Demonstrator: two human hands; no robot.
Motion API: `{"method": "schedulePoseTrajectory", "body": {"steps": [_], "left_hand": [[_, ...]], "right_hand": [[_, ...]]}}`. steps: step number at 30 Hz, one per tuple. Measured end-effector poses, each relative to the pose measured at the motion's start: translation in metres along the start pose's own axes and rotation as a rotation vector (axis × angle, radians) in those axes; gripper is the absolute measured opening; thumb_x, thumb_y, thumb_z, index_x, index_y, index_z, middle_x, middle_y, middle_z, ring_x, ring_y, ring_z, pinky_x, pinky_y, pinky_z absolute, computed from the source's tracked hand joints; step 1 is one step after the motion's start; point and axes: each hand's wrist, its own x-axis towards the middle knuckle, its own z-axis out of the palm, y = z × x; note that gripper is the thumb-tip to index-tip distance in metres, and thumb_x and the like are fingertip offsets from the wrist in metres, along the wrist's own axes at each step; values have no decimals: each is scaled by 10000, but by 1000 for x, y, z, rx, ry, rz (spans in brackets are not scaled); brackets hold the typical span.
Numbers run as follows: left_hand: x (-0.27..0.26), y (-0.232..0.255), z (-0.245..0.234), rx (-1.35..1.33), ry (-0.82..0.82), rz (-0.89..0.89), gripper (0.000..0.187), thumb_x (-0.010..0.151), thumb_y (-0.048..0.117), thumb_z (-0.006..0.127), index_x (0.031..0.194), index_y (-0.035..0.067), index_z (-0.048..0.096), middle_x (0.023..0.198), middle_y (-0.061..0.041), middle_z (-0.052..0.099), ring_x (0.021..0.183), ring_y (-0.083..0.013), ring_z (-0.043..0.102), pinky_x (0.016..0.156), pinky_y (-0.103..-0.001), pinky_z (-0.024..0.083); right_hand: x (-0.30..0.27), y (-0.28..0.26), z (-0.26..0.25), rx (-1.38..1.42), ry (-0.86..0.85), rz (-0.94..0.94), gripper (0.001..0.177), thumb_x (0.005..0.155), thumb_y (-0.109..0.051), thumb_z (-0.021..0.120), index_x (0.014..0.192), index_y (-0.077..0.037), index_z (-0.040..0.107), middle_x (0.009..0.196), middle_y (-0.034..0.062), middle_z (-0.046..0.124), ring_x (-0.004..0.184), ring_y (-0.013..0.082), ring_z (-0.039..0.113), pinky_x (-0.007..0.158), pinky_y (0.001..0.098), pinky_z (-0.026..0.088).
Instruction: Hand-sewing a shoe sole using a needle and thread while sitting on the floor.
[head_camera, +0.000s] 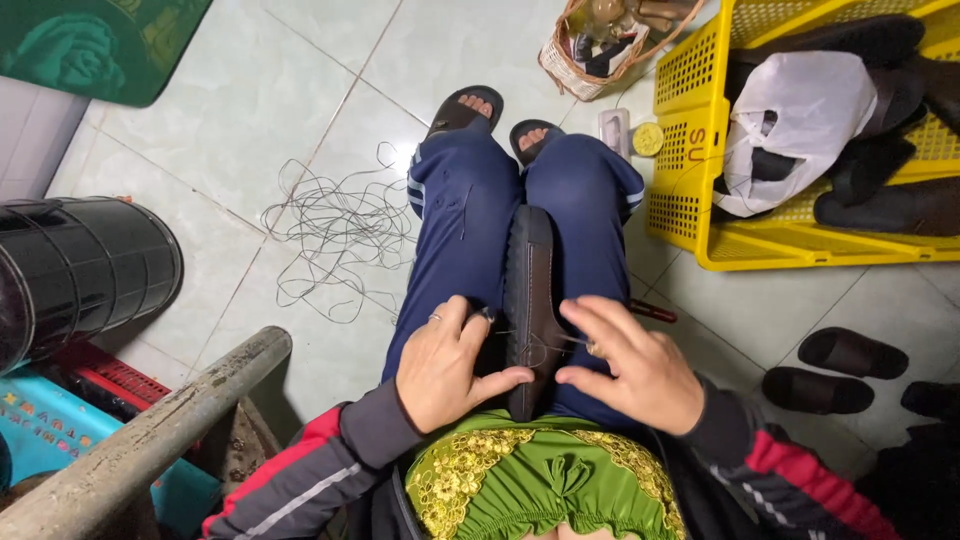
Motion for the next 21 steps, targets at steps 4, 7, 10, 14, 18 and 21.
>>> {"method": "schedulePoseTrajectory", "body": {"steps": [4, 7, 10, 14, 18, 21], "left_hand": [[-3, -7, 8, -30, -192, -22, 578, 898, 590, 452, 917, 30, 594, 855, -115, 427, 722, -332, 520, 517, -480, 447], [8, -12, 1, -687, -270, -83, 332, 947, 263, 538, 770, 10, 660, 744, -20, 384, 729, -180, 437, 651, -347, 416], [28, -13, -18, -1072, -177, -84, 259, 973, 238, 517, 971, 77, 720, 1002, -35, 442, 1034, -164, 468, 954, -282, 426], [53, -16, -24, -1300, -215, -96, 390, 1018, 279, 403, 998, -11, 663, 1234, -147, 549, 973, -194, 554, 895, -314, 499], [87, -32, 12, -1440, 0, -427, 500, 960, 384, 460, 1012, -74, 655, 731, -96, 616, 526, -69, 490, 440, -185, 425], [107, -28, 10, -1628, 105, -512, 518, 959, 385, 463, 1015, -97, 647, 601, 13, 330, 516, -101, 398, 458, -193, 297]], "right_hand": [[-17, 0, 6, 92, -56, 38, 438, 839, -198, 701, 1240, -87, 567, 589, -11, 568, 468, 133, 497, 513, 300, 441], [-23, 0, 7, 334, -61, 99, 288, 785, -21, 651, 1071, -57, 653, 628, 28, 705, 713, 79, 772, 568, 161, 582], [-21, 2, 4, 540, -151, 247, 291, 780, -44, 668, 1070, -55, 696, 750, 38, 770, 729, 54, 754, 692, 140, 586], [-8, 4, -3, 578, -151, 195, 212, 826, -102, 661, 1026, -78, 727, 473, -60, 470, 396, 48, 312, 390, 218, 271], [2, 8, 7, 577, -105, 176, 209, 833, -82, 656, 1031, -86, 720, 465, -67, 350, 390, 58, 240, 381, 222, 216], [8, 15, 18, 642, -79, 266, 175, 832, -45, 640, 982, -61, 729, 608, -50, 659, 392, 21, 312, 371, 198, 231]]}}
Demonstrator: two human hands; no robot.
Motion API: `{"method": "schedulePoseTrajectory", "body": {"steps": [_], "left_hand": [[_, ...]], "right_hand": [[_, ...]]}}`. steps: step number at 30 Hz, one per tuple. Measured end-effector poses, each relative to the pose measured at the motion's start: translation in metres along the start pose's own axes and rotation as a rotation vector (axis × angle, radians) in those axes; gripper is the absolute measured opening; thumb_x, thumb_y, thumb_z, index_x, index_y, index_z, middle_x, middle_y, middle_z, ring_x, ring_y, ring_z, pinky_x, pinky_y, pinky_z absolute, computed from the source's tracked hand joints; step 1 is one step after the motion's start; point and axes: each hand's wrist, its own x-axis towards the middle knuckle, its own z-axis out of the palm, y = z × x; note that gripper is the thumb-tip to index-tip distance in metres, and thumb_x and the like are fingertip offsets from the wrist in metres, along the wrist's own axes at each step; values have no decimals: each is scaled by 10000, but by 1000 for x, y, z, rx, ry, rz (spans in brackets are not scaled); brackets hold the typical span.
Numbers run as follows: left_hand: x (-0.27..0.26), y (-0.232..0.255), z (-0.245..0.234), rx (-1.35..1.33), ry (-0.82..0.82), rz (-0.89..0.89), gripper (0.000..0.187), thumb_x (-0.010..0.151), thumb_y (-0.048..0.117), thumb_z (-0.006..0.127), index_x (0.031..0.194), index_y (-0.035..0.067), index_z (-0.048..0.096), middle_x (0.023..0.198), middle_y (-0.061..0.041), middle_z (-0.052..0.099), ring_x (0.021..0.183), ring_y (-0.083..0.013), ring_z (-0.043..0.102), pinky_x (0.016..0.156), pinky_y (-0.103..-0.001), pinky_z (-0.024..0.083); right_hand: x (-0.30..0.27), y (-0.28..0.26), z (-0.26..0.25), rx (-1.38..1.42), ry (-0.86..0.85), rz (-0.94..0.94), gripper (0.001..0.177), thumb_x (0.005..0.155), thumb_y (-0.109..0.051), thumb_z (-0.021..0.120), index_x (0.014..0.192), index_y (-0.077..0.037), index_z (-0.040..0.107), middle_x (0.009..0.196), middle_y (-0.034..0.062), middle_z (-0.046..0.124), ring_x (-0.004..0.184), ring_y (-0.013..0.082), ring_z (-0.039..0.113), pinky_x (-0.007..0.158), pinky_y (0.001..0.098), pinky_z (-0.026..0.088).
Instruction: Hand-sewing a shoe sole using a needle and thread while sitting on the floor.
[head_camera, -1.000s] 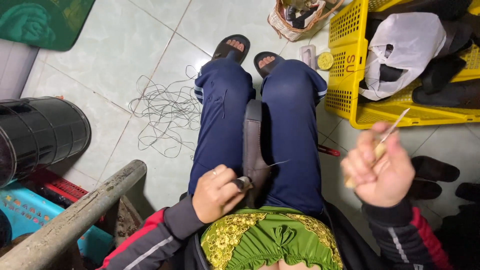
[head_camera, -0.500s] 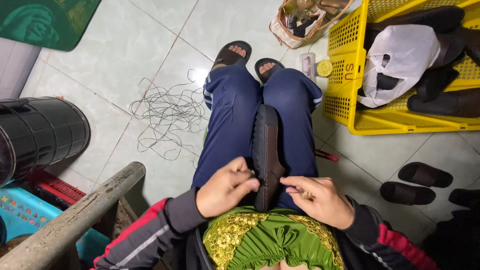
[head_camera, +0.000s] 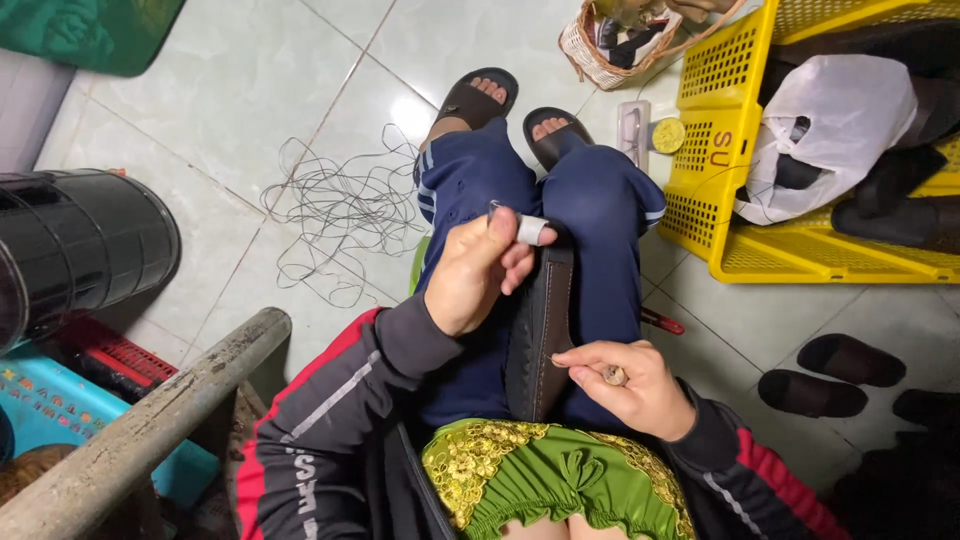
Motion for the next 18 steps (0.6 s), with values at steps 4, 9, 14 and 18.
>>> {"method": "schedulePoseTrajectory", "body": {"steps": [4, 9, 14, 18], "left_hand": [[-4, 24, -30, -45, -99, -73, 466, 962, 346, 490, 908, -93, 638, 688, -127, 603, 534, -152, 550, 456, -226, 480], [-31, 66, -67, 1562, 191, 732, 192, 861, 5, 657, 945, -70, 502, 1066, -215, 421, 972, -373, 482, 797, -431, 455], [-63, 31, -27, 1169, -235, 641, 570, 895, 193, 572, 1396, 52, 337, 1443, -239, 278, 1379, -405, 305, 1171, -524, 284], [-68, 8, -18, 1044, -483, 419, 1008, 838, 315, 756, 1515, 81, 47, 1584, -231, -31, 1508, -414, 62, 1212, -502, 231]], "right_hand": [[-4, -8, -9, -91, -27, -38, 192, 844, -88, 635, 1021, -87, 712, 786, -10, 744, 408, 24, 387, 383, 188, 309], [-16, -19, -25, -639, -94, -236, 454, 868, -51, 616, 1301, -141, 512, 1261, 138, 447, 785, 158, 610, 625, 286, 546], [-11, -27, -21, -939, -107, -327, 494, 919, -214, 607, 1387, -180, 455, 817, 5, 438, 534, 177, 437, 470, 351, 406], [-4, -36, -19, -1018, -108, -339, 478, 903, -208, 633, 1362, -230, 505, 759, -17, 401, 543, 154, 477, 463, 330, 420]]}}
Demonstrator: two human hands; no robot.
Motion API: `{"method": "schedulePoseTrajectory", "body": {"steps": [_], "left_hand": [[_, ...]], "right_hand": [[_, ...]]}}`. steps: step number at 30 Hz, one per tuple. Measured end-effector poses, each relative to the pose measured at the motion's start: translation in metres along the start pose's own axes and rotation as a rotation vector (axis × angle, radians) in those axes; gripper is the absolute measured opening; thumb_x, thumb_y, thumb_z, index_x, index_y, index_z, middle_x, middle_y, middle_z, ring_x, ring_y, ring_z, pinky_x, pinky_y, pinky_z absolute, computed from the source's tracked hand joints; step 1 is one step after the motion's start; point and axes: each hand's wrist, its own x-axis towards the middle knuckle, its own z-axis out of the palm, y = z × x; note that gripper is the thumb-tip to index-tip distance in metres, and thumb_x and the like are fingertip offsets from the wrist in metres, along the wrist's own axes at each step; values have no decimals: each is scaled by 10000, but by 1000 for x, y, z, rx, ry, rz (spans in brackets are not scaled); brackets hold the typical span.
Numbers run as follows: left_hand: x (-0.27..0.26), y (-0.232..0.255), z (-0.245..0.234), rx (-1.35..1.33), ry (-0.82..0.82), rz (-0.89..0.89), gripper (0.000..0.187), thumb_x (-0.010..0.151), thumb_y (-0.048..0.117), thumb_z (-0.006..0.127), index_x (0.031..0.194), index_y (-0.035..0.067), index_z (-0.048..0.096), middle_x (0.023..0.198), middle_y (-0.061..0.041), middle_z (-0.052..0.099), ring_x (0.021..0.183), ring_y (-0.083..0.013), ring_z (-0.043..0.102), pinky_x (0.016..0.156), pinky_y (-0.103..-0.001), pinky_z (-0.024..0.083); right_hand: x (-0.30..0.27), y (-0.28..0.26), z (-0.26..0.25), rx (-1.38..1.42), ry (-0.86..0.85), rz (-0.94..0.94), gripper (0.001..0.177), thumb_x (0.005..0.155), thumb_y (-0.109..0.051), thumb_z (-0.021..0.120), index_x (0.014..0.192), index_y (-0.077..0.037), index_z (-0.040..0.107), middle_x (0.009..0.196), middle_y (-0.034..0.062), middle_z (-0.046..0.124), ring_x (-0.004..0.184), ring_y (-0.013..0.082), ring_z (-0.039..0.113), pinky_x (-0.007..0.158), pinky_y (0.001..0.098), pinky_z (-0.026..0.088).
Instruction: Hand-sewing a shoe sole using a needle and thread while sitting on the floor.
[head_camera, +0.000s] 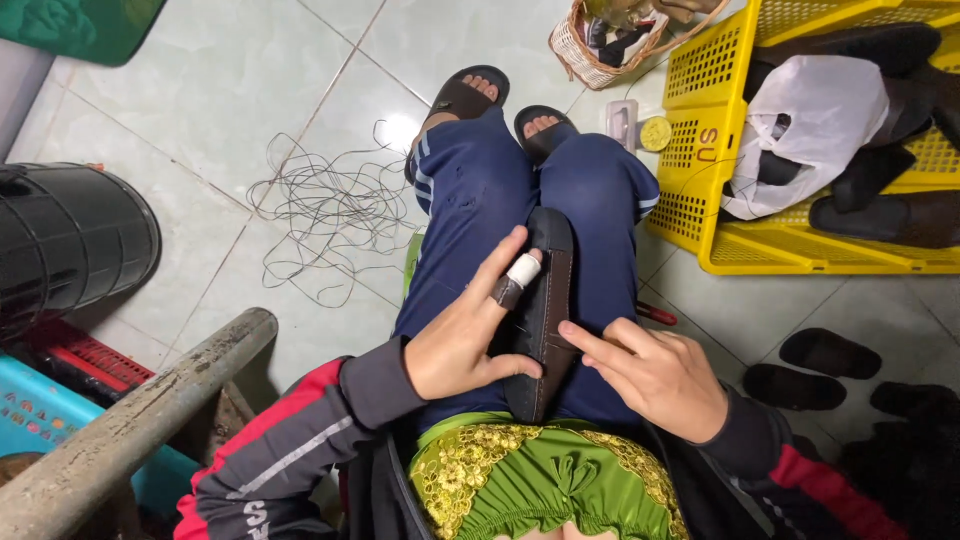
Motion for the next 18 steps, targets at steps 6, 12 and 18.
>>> {"method": "schedulePoseTrajectory", "body": {"steps": [6, 12, 18], "left_hand": [[3, -4, 3, -66, -50, -30, 1063, 822, 275, 775, 1509, 86, -15, 1593, -201, -45, 1506, -401, 85, 1175, -451, 307], [2, -14, 9, 61, 14, 72, 1033, 827, 330, 771, 1519, 77, 46, 1594, -212, 48, 1507, -400, 151, 1220, -475, 274], [5, -35, 19, 148, 89, 161, 1066, 776, 421, 778, 1515, 46, 108, 1579, -238, 121, 1478, -446, 240, 1201, -510, 312]], "right_hand": [[-3, 4, 5, -126, -34, -20, 517, 871, -183, 634, 1363, -272, 504, 734, -24, 374, 526, 156, 473, 460, 326, 445], [1, -2, -7, -287, -71, -68, 551, 847, -128, 616, 1368, -264, 502, 690, -14, 346, 465, 150, 431, 424, 314, 418], [3, 1, 24, -126, -40, -68, 431, 894, -205, 643, 1288, -91, 509, 754, 28, 414, 473, 177, 518, 421, 354, 443]]}}
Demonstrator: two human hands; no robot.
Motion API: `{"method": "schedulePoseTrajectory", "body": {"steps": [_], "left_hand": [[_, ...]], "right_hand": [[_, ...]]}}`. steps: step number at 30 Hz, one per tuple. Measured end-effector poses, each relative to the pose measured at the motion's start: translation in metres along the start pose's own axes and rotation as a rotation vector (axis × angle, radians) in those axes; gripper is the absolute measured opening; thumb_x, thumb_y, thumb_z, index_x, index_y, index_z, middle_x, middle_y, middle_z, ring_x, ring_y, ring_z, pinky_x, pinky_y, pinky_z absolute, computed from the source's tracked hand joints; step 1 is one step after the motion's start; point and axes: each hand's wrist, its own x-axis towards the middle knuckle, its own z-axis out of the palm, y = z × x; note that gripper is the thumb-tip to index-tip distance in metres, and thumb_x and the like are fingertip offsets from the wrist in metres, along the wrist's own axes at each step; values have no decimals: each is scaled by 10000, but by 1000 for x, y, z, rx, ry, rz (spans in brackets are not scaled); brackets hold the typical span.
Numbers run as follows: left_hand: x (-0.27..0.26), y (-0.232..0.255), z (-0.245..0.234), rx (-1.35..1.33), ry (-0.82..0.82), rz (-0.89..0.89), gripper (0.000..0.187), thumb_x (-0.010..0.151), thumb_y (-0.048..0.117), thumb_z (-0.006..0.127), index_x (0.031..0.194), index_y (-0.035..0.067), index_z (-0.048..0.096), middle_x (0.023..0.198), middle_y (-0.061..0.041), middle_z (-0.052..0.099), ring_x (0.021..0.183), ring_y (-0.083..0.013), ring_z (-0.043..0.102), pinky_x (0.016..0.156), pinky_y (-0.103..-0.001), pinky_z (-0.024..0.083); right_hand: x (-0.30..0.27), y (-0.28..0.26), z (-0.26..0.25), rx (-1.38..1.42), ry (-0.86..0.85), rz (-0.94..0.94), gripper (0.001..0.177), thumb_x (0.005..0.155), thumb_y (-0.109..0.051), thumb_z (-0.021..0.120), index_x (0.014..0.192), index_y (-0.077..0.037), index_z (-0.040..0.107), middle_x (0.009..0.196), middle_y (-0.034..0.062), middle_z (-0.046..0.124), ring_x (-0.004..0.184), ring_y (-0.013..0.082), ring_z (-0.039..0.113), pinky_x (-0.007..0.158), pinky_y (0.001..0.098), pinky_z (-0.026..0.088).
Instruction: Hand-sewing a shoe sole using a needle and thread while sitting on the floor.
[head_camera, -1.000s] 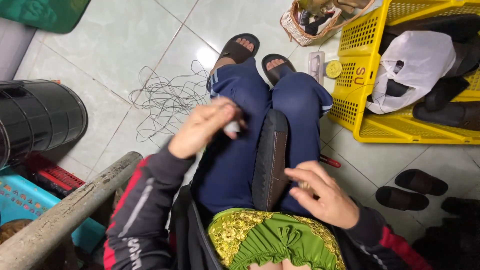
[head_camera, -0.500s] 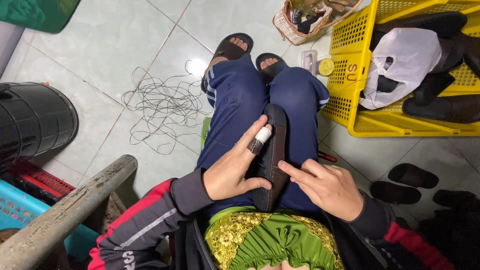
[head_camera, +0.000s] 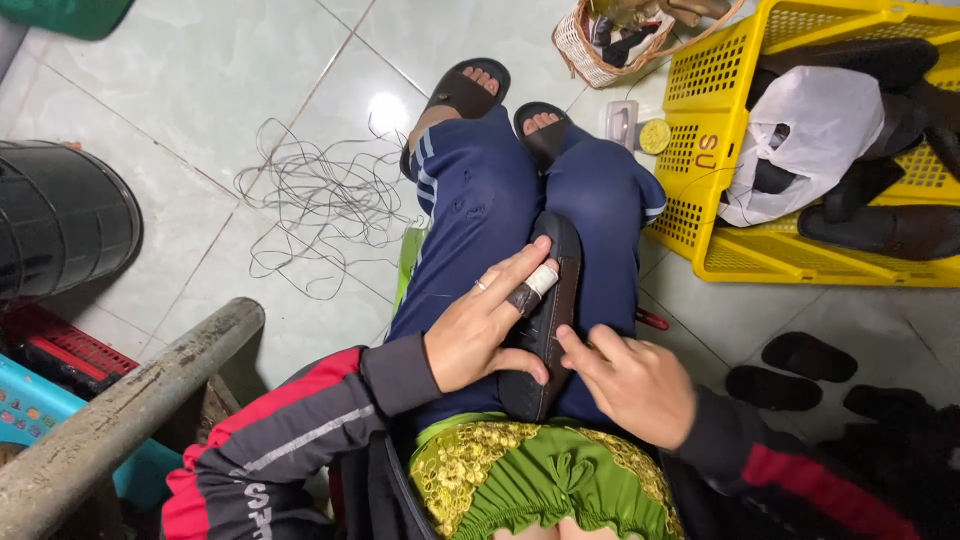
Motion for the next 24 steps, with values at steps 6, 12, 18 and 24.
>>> {"method": "schedulePoseTrajectory", "body": {"steps": [6, 12, 18, 24], "left_hand": [[-1, 11, -2, 33, 36, -4, 994, 835, 475, 678, 1509, 33, 96, 1563, -257, 139, 1452, -455, 283, 1178, -515, 353], [-14, 44, -6, -60, 226, -156, 303, 891, 207, 652, 768, -48, 545, 885, -144, 490, 762, -288, 513, 693, -393, 447], [-24, 47, -6, -1023, 74, -469, 250, 963, 108, 521, 1166, -32, 561, 1113, -142, 531, 962, -234, 676, 460, -165, 545], [-11, 27, 20, -559, 37, -671, 262, 856, 82, 672, 956, 89, 430, 738, -3, 613, 559, -104, 644, 449, -206, 486]], "right_hand": [[3, -1, 9, 136, 67, 60, 296, 889, -237, 658, 1096, -48, 563, 849, 56, 527, 496, 226, 558, 442, 355, 453], [8, -9, -16, 74, 32, 110, 210, 910, -203, 620, 998, -13, 608, 811, 47, 553, 667, 199, 550, 573, 324, 463], [10, -6, -4, 310, 178, 94, 247, 877, -137, 662, 1065, -3, 573, 846, 87, 613, 695, 214, 614, 592, 333, 501], [8, -3, -11, 257, 281, -14, 385, 809, -81, 772, 1149, 4, 614, 910, 112, 607, 744, 221, 609, 712, 335, 531]]}}
